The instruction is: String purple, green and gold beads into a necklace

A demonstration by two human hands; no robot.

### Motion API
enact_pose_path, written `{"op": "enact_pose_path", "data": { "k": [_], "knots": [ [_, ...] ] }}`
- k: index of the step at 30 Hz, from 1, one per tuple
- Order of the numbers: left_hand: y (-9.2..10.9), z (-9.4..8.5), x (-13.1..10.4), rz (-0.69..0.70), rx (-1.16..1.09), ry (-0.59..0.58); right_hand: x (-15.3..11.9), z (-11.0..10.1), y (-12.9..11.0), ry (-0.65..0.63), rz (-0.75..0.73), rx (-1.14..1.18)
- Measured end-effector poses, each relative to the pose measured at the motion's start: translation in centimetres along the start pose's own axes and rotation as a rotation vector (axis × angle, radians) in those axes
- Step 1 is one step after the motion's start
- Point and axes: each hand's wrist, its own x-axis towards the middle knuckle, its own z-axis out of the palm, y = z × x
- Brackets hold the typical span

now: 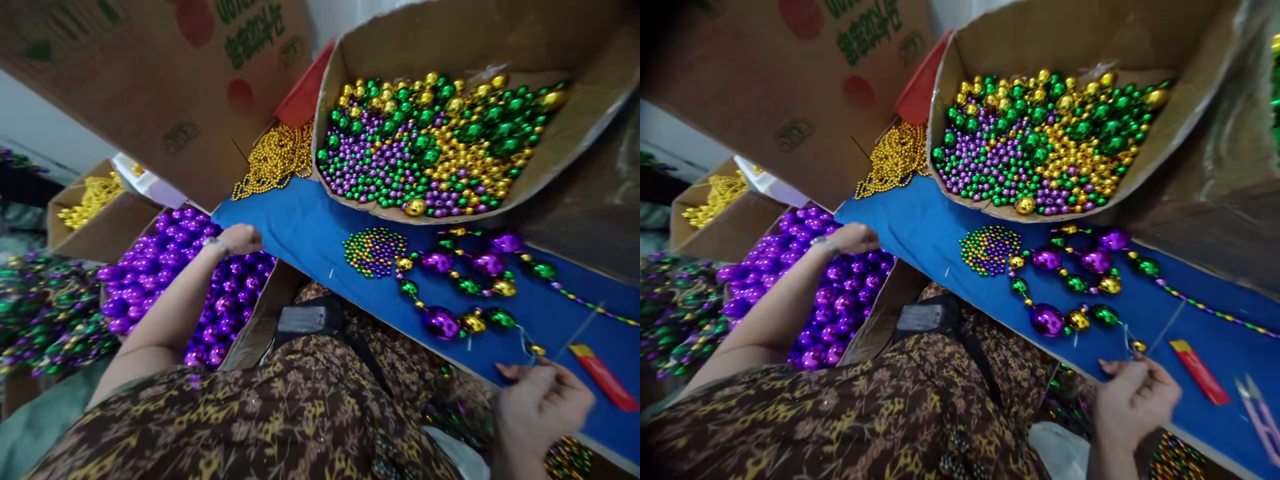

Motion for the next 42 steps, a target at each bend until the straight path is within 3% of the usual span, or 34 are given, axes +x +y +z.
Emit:
{"op": "enact_pose_path", "data": {
  "k": [2, 5, 8, 10, 12, 13, 15, 17, 20, 24, 26, 28, 30, 33, 42],
  "knots": [
    [-1.1, 3.4, -1.4, -0.064, -0.006, -0.081, -0.1, -0.1, -0.2, -0.002, -0.010, -0.008],
    [-0.6, 7.7, -2.8, -0.097, -0.043, -0.155, -0.3, -0.1, -0.7, -0.008, -0.030, 0.005],
    [0.3, 9.2, -3.7, -0.116, -0.063, -0.182, -0.2, 0.0, -0.9, -0.013, -0.026, 0.012],
    [0.7, 8.2, -4.2, -0.101, -0.062, -0.177, -0.2, 0.0, -0.9, -0.007, -0.005, 0.019],
    [1.3, 5.8, -4.8, -0.029, -0.083, -0.138, -0.3, -0.2, -1.1, -0.006, 0.029, 0.045],
    [1.7, 4.3, -5.0, 0.042, -0.113, -0.096, -0.4, -0.3, -1.3, -0.006, 0.042, 0.066],
    [3.1, 1.2, -4.8, 0.230, -0.372, 0.105, -0.5, -0.7, -1.8, -0.011, 0.036, 0.099],
    [5.6, -1.3, -3.6, 0.352, -0.651, 0.276, -0.1, -0.9, -2.3, -0.007, -0.018, 0.184],
    [11.9, -3.3, -1.4, 0.511, -1.164, 0.201, 0.7, -1.7, -3.2, 0.029, -0.086, 0.298],
    [21.7, -2.6, 0.8, 0.644, -1.653, -0.106, -0.3, -3.3, -5.2, -0.042, -0.165, 0.205],
    [25.2, -1.5, 2.0, 0.622, -1.769, -0.289, -1.3, -3.9, -6.0, -0.111, -0.213, 0.052],
    [27.4, -0.3, 3.1, 0.569, -1.841, -0.450, -2.1, -4.1, -6.7, -0.171, -0.290, -0.097],
    [28.6, 0.8, 3.8, 0.523, -1.886, -0.521, -2.5, -4.0, -7.1, -0.218, -0.387, -0.204],
    [29.1, 1.9, 4.1, 0.477, -1.933, -0.515, -2.9, -3.5, -7.4, -0.275, -0.519, -0.279],
    [28.3, 2.8, 3.1, 0.443, -1.974, -0.277, -4.1, -1.8, -6.7, -0.309, -0.693, -0.284]
  ]
}}
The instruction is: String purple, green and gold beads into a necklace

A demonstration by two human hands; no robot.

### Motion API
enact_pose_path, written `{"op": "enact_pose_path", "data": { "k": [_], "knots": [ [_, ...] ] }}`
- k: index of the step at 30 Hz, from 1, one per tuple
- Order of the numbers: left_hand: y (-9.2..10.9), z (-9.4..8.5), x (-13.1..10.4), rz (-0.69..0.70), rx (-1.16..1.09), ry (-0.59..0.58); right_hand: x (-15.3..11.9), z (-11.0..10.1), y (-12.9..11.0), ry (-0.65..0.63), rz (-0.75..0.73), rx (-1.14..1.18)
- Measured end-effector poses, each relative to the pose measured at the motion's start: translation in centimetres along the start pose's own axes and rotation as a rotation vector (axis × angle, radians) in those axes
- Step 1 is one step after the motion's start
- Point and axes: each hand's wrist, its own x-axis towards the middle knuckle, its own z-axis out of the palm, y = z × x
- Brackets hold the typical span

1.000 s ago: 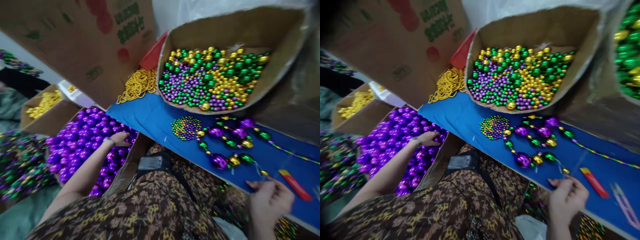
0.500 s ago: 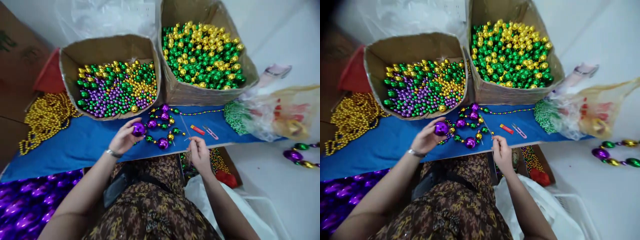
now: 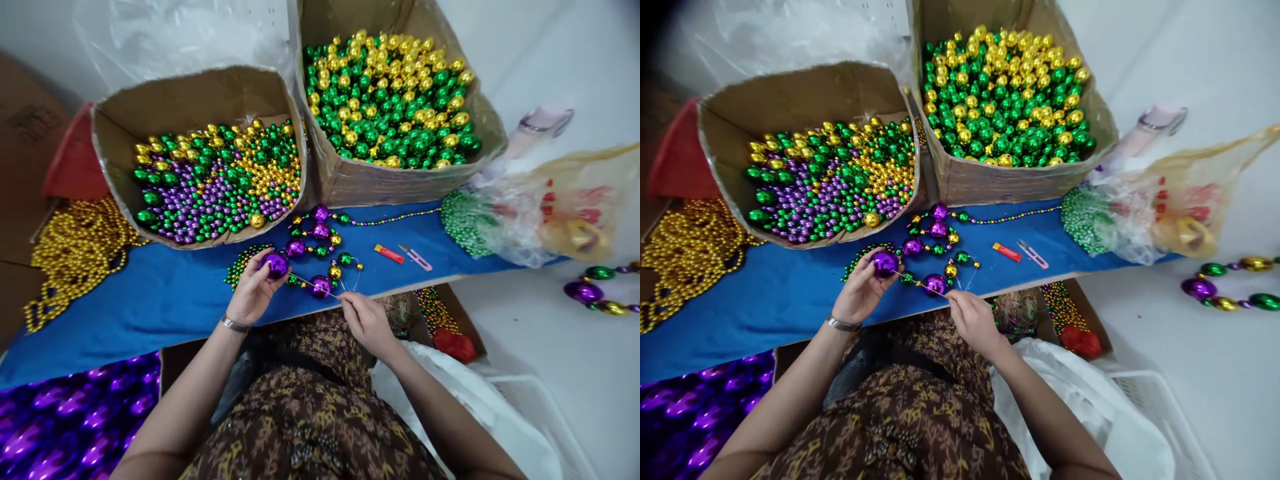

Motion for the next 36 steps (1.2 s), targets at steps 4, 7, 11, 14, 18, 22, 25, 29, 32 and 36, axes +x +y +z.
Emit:
{"op": "enact_pose_path", "data": {
  "k": [4, 7, 11, 14, 18, 22, 25, 29, 32, 36],
  "knots": [
    [0.0, -0.3, -0.3, 0.019, -0.003, 0.043, -0.2, -0.1, -0.2, -0.016, 0.010, -0.012],
    [0.1, -0.2, -0.3, 0.032, 0.014, 0.065, -0.3, -0.1, -0.4, -0.010, 0.016, -0.018],
    [0.1, -0.1, -0.3, 0.017, 0.009, 0.089, -0.5, 0.0, -0.5, -0.006, 0.009, -0.038],
    [-0.1, 0.0, -0.3, 0.026, 0.020, 0.111, -0.5, 0.0, -0.5, -0.005, 0.003, -0.045],
    [-0.5, 0.3, -0.4, 0.036, 0.020, 0.109, -0.4, -0.2, -0.6, 0.015, -0.022, -0.069],
    [-0.7, 0.7, -0.5, 0.043, 0.001, 0.118, -0.3, -0.2, -0.6, 0.020, -0.067, -0.101],
    [-0.7, 0.9, -0.6, 0.049, 0.000, 0.116, -0.2, 0.0, -0.5, 0.016, -0.084, -0.130],
    [-0.6, 1.1, -0.6, 0.045, 0.000, 0.109, -0.2, 0.1, -0.4, 0.000, -0.086, -0.152],
    [-0.6, 1.2, -0.6, 0.039, -0.004, 0.103, -0.3, 0.1, -0.3, -0.010, -0.089, -0.162],
    [-0.8, 1.6, -0.8, 0.086, 0.019, 0.105, -0.3, 0.1, -0.4, -0.028, -0.079, -0.184]
  ]
}}
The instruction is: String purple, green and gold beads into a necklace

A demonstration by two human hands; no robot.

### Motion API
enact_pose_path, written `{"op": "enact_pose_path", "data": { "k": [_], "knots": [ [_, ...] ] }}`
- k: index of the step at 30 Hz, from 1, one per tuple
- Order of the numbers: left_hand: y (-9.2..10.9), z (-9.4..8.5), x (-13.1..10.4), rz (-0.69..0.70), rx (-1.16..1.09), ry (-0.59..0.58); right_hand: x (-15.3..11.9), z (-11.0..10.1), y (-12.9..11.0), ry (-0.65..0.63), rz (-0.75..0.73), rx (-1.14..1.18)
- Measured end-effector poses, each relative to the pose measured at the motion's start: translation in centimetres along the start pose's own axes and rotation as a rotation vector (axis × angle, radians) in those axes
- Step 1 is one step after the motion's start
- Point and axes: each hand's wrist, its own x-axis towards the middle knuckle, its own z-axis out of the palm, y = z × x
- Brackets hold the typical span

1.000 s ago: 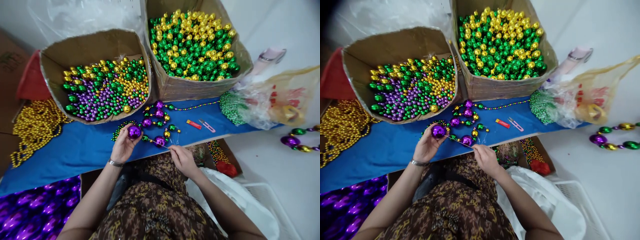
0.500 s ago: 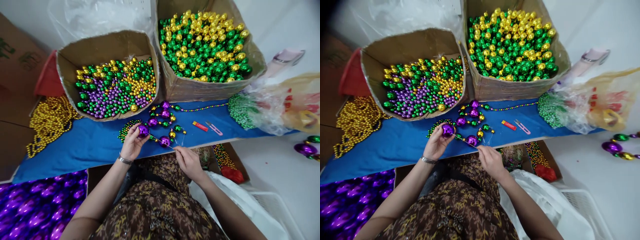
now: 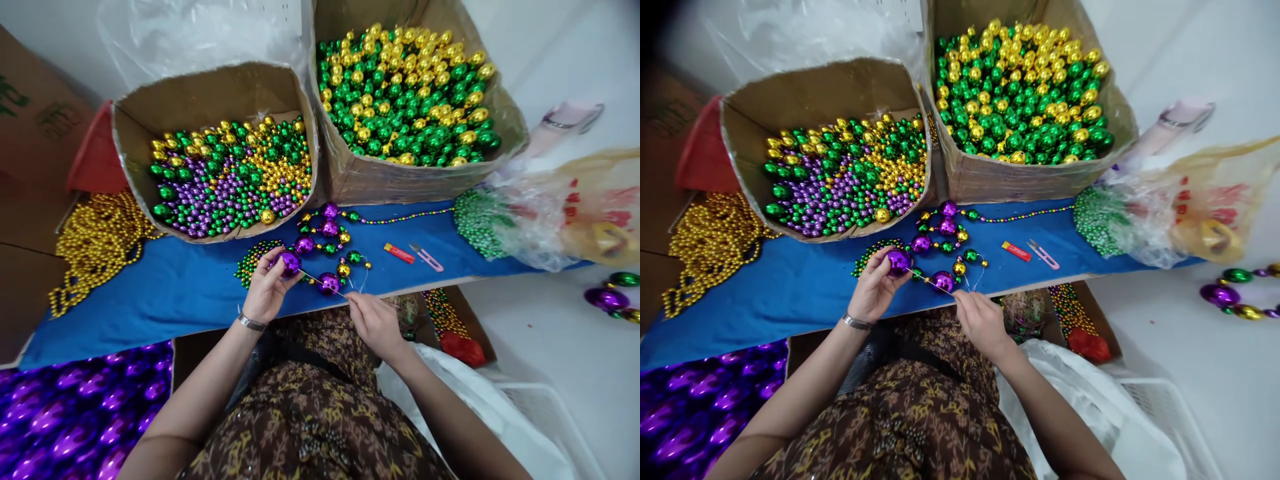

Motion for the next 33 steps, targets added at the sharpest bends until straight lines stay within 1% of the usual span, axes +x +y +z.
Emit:
{"op": "enact_pose_path", "data": {
  "k": [5, 9, 14, 19, 22, 29, 31, 33],
  "knots": [
    [-1.0, 1.1, -0.8, 0.080, 0.079, -0.024, 0.2, 0.5, -0.2, -0.007, -0.001, -0.019],
    [-1.6, 1.7, -1.2, 0.116, 0.145, -0.042, 0.5, 1.1, -0.3, 0.008, 0.013, 0.021],
    [-1.5, 1.9, -1.2, 0.086, 0.133, -0.035, 0.5, 1.0, -0.6, 0.022, 0.052, 0.063],
    [-2.0, 2.1, -1.3, 0.054, 0.155, -0.064, 0.7, 1.1, -0.9, 0.031, 0.054, 0.012],
    [-2.4, 2.0, -1.5, 0.071, 0.196, -0.094, 0.7, 1.4, -1.2, 0.024, 0.060, 0.011],
    [-2.4, 1.1, -2.0, 0.152, 0.264, -0.161, 0.5, 1.1, -1.8, -0.104, 0.033, 0.021],
    [-2.3, 1.0, -2.4, 0.148, 0.264, -0.175, 0.3, 0.9, -1.9, -0.121, 0.017, 0.024],
    [-2.3, 0.8, -3.0, 0.110, 0.244, -0.182, 0.0, 0.8, -2.0, -0.125, 0.012, 0.031]
  ]
}}
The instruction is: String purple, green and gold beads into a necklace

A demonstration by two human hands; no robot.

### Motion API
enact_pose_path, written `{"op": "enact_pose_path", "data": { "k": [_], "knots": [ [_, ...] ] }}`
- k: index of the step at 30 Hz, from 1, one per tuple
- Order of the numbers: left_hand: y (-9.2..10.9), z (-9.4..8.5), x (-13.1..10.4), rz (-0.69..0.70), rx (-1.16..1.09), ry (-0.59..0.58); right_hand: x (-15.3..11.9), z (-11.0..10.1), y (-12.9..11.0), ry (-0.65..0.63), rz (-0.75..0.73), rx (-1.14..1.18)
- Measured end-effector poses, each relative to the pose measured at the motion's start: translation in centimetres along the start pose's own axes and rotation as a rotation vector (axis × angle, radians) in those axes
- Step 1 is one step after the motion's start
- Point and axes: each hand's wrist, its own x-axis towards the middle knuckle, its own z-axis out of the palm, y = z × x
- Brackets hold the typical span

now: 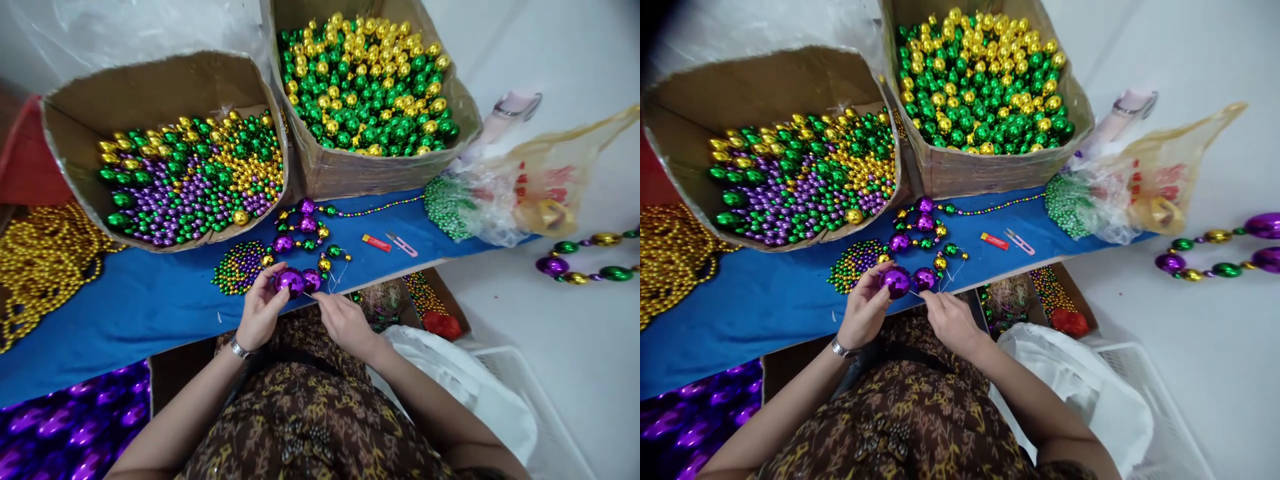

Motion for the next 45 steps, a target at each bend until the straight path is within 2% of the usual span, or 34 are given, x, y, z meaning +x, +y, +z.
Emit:
{"op": "enact_pose_path", "data": {
  "k": [4, 10, 15, 21, 23, 25, 28, 32, 34, 38, 42, 45],
  "knots": [
    [-0.2, -0.4, -1.3, -0.024, 0.019, 0.005, -0.6, 0.1, -0.3, -0.026, 0.004, 0.007],
    [-0.7, -1.6, -2.8, 0.103, 0.299, -0.107, -1.0, 0.3, -0.6, -0.059, -0.014, 0.025],
    [-0.6, -1.3, -2.9, 0.190, 0.381, -0.122, -1.0, 0.5, -0.2, -0.057, 0.002, 0.070],
    [0.1, -1.0, -1.9, 0.140, 0.237, -0.245, -0.4, -0.6, 0.5, 0.022, 0.048, 0.148],
    [0.5, -1.5, -1.0, 0.166, 0.252, -0.225, 0.0, -1.3, 0.8, 0.072, 0.081, 0.122],
    [1.1, -2.0, 0.5, 0.223, 0.365, -0.162, 0.4, -2.0, 1.2, 0.115, 0.092, 0.091],
    [2.3, -3.0, 3.5, 0.384, 0.695, -0.062, 0.9, -2.8, 1.8, 0.165, 0.099, 0.056],
    [4.3, -4.2, 8.3, 0.611, 1.141, -0.013, 1.4, -3.4, 2.5, 0.197, 0.124, 0.052],
    [5.0, -5.0, 10.5, 0.608, 1.299, 0.022, 1.7, -3.5, 2.7, 0.209, 0.125, 0.055],
    [5.3, -7.0, 13.9, 0.519, 1.537, 0.130, 2.5, -3.3, 2.9, 0.225, 0.126, 0.074],
    [5.3, -8.5, 16.3, 0.472, 1.603, 0.116, 3.2, -2.9, 3.0, 0.232, 0.122, 0.078],
    [5.7, -9.0, 17.4, 0.420, 1.594, 0.096, 3.5, -2.5, 3.2, 0.228, 0.112, 0.074]
  ]
}}
